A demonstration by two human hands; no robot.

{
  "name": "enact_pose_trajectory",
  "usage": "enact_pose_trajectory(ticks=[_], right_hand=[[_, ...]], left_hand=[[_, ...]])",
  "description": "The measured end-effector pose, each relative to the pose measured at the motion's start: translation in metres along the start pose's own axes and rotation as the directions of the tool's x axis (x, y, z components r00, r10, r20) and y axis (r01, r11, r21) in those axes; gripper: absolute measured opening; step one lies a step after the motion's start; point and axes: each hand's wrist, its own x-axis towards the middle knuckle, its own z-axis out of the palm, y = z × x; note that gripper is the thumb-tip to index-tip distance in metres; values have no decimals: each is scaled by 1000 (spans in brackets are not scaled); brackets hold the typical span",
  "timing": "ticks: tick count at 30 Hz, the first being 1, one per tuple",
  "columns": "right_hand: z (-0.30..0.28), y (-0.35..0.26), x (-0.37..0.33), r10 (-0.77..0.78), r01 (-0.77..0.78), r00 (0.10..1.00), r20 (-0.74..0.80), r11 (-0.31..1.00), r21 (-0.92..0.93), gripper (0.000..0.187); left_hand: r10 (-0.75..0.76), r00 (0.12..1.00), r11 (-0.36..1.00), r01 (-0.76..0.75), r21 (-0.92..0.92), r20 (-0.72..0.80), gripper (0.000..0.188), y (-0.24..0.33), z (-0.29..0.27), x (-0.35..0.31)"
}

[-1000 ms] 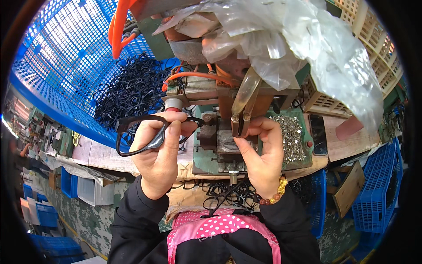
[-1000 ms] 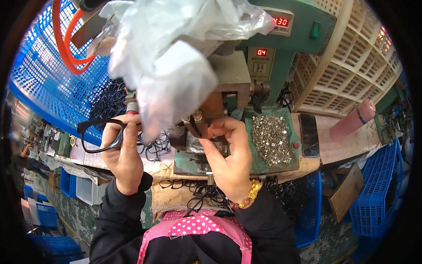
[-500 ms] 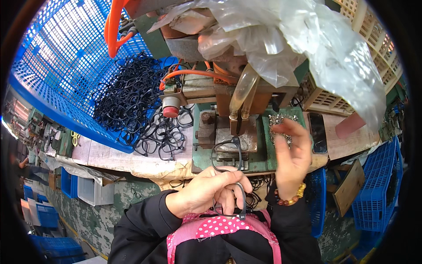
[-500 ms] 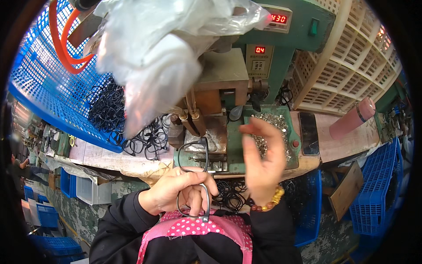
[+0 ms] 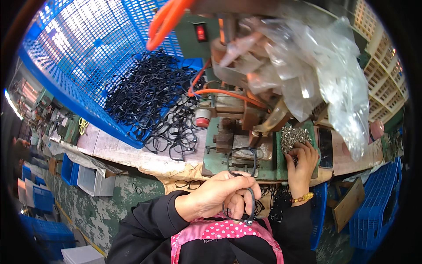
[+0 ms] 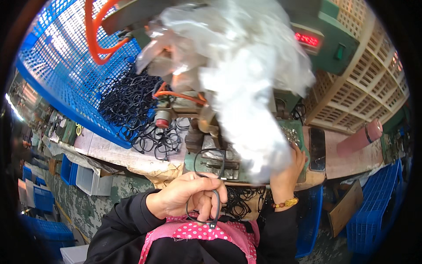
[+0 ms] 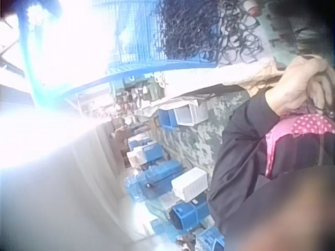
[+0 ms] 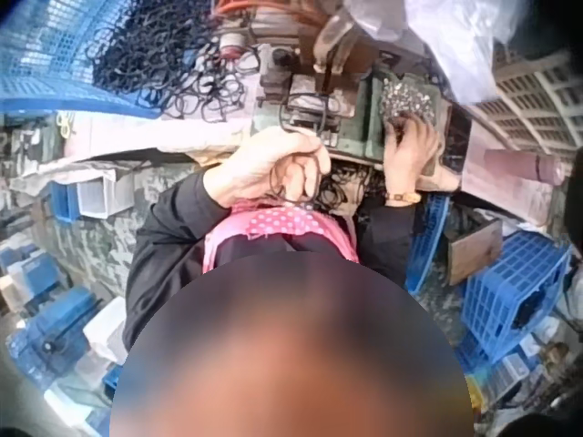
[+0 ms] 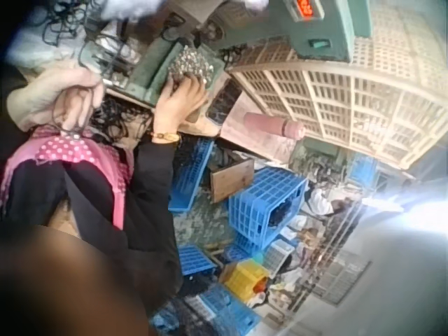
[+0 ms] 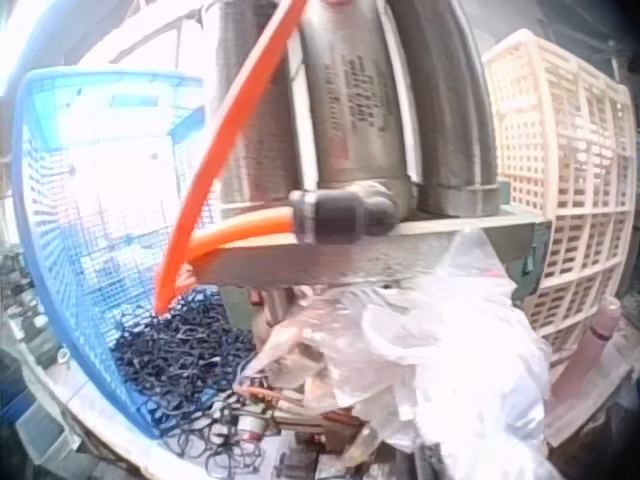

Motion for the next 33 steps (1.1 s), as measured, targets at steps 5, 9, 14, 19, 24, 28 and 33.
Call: enact_pose_trajectory(ticks=[5, 9, 14, 19, 24, 28, 33], right_hand=[[3, 0, -2, 100, -96, 995, -6, 972, 216, 11], [-5, -16, -2, 152, -144, 988, -25, 969, 202, 5], [-13, -29, 5, 256, -263, 965, 63, 924, 277, 6], [-4, -18, -2, 293, -271, 956, 18, 856, 439, 10], [-8, -21, -7, 377, -332, 925, 45, 745, 578, 15], [-17, -36, -3, 474, -437, 873, 118, 651, 620, 14], [-3, -15, -18, 404, -260, 914, -38, 655, 710, 17]], left_hand=[[483, 858, 778, -330, 535, -173, 35, 4, -47, -29], [912, 354, -393, 602, 695, 208, 25, 40, -159, -46], [932, 327, -327, 583, 743, 154, 24, 74, -231, -58], [961, 141, 250, -70, 966, -239, 15, 106, -208, -60], [969, -48, 213, -333, 919, -241, 12, 83, -153, -57], [989, -35, 122, -363, 924, -144, 14, 62, -142, -50], [866, 129, -493, 55, 868, 484, 19, 51, -114, -36]])
